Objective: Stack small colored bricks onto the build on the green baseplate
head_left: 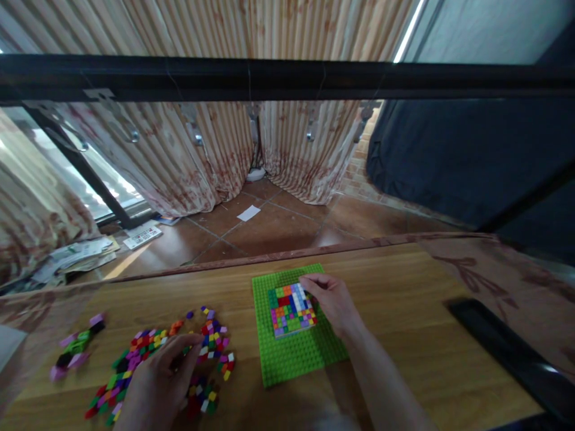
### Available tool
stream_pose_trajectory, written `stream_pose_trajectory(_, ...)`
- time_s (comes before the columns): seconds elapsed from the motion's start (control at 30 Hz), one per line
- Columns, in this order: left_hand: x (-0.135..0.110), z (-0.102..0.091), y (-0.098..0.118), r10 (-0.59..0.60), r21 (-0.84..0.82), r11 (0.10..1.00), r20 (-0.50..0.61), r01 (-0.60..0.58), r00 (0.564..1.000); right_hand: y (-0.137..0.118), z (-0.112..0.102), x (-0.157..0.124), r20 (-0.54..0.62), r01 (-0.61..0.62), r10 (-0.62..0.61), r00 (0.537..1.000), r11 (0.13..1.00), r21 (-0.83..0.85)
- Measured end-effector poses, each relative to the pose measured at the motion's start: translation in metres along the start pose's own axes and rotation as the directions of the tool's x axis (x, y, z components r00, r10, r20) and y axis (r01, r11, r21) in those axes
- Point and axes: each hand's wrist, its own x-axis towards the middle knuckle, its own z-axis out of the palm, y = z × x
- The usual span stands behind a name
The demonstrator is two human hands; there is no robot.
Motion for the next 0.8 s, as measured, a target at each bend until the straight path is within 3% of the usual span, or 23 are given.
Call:
stream_pose_trajectory(0.23, 0.002, 0.001, 0.012, -0.038, -0.045, 0.998, -0.069, 0.035, 0.997, -0.002, 0.009, -0.001, 0.074, -0.181, 0.172, 0.982, 0.973, 0.144)
stream_pose_trajectory(0.37, -0.003, 0.023, 0.039, -0.012, -0.205, 0.978, -0.176, -0.025, 0.984, -0.001, 0.013, -0.001, 0.071, -0.157, 0.149, 0.986, 0.980, 0.122)
stream_pose_trajectory(0.43, -0.007, 0.042, 0.055, -0.051, -0.307, 0.952, -0.164, -0.002, 0.985, -0.001, 0.014, -0.001, 0.080, -0.151, 0.144, 0.986, 0.983, 0.105)
stream_pose_trajectory(0.6, -0.013, 0.083, 0.080, 0.033, -0.404, 0.914, -0.045, -0.049, 0.998, -0.001, 0.013, -0.004, 0.087, -0.133, 0.127, 0.988, 0.989, 0.067)
stream_pose_trajectory(0.8, -0.012, 0.092, 0.081, -0.002, -0.497, 0.868, 0.021, 0.012, 1.000, 0.001, 0.012, -0.007, 0.093, -0.102, 0.098, 0.991, 0.994, 0.042)
